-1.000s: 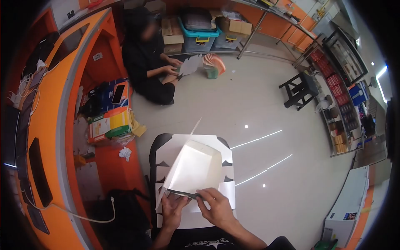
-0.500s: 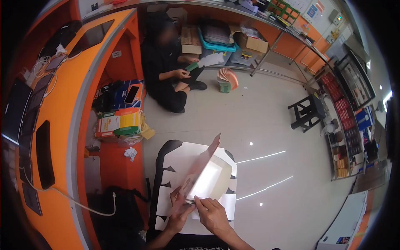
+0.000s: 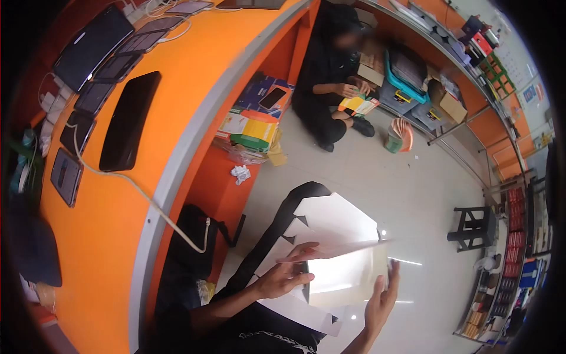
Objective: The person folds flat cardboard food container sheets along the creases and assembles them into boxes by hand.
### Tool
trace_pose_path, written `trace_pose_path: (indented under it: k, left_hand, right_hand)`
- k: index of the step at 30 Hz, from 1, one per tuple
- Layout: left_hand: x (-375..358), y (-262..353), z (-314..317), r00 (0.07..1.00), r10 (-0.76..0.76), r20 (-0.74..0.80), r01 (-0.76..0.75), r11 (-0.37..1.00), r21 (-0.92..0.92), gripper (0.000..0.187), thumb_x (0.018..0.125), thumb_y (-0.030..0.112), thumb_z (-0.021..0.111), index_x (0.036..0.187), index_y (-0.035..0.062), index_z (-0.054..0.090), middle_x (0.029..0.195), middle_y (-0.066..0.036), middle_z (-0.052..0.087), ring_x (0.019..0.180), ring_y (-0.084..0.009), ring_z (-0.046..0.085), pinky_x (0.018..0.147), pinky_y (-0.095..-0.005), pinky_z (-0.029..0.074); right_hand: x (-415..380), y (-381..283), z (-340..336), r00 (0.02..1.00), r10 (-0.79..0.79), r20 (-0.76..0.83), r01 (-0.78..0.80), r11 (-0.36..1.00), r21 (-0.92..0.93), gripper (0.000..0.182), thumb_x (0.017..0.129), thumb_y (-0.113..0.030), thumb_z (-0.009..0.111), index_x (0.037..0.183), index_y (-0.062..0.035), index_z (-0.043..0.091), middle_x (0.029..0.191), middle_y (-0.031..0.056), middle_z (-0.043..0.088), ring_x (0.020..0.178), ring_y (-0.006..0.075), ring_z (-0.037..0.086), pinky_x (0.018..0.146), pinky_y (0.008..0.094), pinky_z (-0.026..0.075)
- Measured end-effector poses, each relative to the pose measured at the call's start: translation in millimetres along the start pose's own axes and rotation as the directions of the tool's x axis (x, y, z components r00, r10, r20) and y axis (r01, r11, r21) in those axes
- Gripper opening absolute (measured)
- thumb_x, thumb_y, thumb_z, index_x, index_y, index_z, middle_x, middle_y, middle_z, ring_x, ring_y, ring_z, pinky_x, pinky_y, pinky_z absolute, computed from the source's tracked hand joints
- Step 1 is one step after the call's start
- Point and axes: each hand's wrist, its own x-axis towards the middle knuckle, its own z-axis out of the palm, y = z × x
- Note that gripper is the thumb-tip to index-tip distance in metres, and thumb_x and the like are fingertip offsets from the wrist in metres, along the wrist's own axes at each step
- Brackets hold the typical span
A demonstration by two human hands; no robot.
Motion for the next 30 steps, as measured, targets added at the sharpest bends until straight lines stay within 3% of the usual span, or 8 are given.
trace_pose_path:
  k: [4,8,11,17,23,25,28,30]
  left_hand:
    - [8.4,5.6,-1.7,0.999,-0.010,-0.051,0.002,0.986,-0.170,0.080,0.098,0.019,0.056,0.156,0.0066,0.003,0.150,-0.013,0.027,0.136,-0.0258,0.035,0.114,-0.0399,0.026]
    - [23.1,22.1,-6.8,0.948,0.199,-0.249,-0.157,0.971,0.178,0.079,0.097,0.026,0.059,0.155,0.0059,0.009,0.137,-0.018,0.045,0.131,-0.0260,0.044,0.113,-0.0373,0.028]
    - [36.4,53.4,-15.4,0.952,0.172,-0.254,-0.129,0.976,0.177,0.060,0.094,0.014,0.061,0.145,-0.0017,0.034,0.157,-0.012,0.024,0.138,-0.0218,0.037,0.114,-0.0379,0.029]
    - [68.6,68.3,-53.8,0.903,0.203,-0.379,-0.121,0.966,0.228,0.055,0.094,0.014,0.063,0.144,0.0030,0.041,0.145,-0.011,0.045,0.134,-0.0187,0.041,0.112,-0.0348,0.031]
    - [102.0,16.5,-148.0,0.690,-0.035,-0.723,-0.253,0.924,-0.286,0.068,0.097,0.035,0.059,0.151,0.0041,0.031,0.145,-0.012,0.044,0.132,-0.0224,0.045,0.109,-0.0333,0.036]
    - [95.8,-2.7,-167.1,0.636,-0.113,-0.763,-0.286,0.884,-0.370,0.064,0.099,0.035,0.054,0.150,0.0058,0.030,0.142,-0.011,0.047,0.128,-0.0233,0.050,0.105,-0.0356,0.042]
    - [73.7,-63.7,-201.9,0.588,-0.270,-0.762,-0.211,0.859,-0.467,0.066,0.099,0.037,0.053,0.153,0.0089,0.027,0.144,-0.010,0.046,0.127,-0.0229,0.051,0.106,-0.0367,0.041]
    - [59.1,-144.1,-242.1,0.502,-0.275,-0.820,-0.318,0.823,-0.471,0.065,0.097,0.041,0.056,0.149,0.0079,0.034,0.142,-0.009,0.048,0.129,-0.0212,0.048,0.106,-0.0351,0.040]
  right_hand:
    - [-9.3,19.0,8.5,0.933,0.230,0.275,-0.313,0.896,0.314,0.048,0.105,-0.035,0.046,0.122,0.0089,0.056,0.120,0.0141,0.061,0.106,0.0175,0.059,0.094,0.0310,0.045]
    - [-16.8,7.3,41.9,0.961,0.262,0.090,-0.270,0.810,0.521,0.044,0.107,-0.030,0.043,0.117,0.0080,0.062,0.107,0.0114,0.067,0.095,0.0135,0.062,0.086,0.0294,0.048]
    - [-4.4,-6.5,53.4,0.963,0.224,0.147,-0.268,0.757,0.596,0.043,0.106,-0.030,0.044,0.118,0.0084,0.061,0.109,0.0115,0.066,0.096,0.0135,0.062,0.087,0.0290,0.048]
    - [15.0,-6.4,68.3,0.962,0.179,0.209,-0.265,0.801,0.536,0.049,0.105,-0.033,0.046,0.130,0.0090,0.053,0.119,0.0180,0.063,0.107,0.0210,0.061,0.092,0.0328,0.048]
    - [4.1,-1.6,29.7,0.989,-0.043,0.141,-0.009,0.937,0.350,0.056,0.103,-0.038,0.045,0.138,0.0068,0.047,0.144,0.0215,0.046,0.126,0.0327,0.051,0.095,0.0418,0.050]
    - [5.4,-30.4,-13.2,0.927,0.353,-0.124,-0.201,0.749,0.632,0.051,0.099,-0.033,0.050,0.130,0.0065,0.053,0.134,0.0196,0.055,0.117,0.0303,0.058,0.092,0.0397,0.051]
    - [7.1,-64.9,-68.9,0.743,-0.665,0.066,0.465,0.585,0.664,0.050,0.099,-0.033,0.050,0.130,0.0055,0.053,0.134,0.0198,0.055,0.116,0.0308,0.058,0.091,0.0411,0.051]
    - [10.8,-88.2,-78.5,0.524,-0.831,0.186,0.439,0.450,0.778,0.049,0.099,-0.033,0.051,0.131,0.0049,0.053,0.134,0.0199,0.055,0.116,0.0311,0.058,0.090,0.0421,0.051]
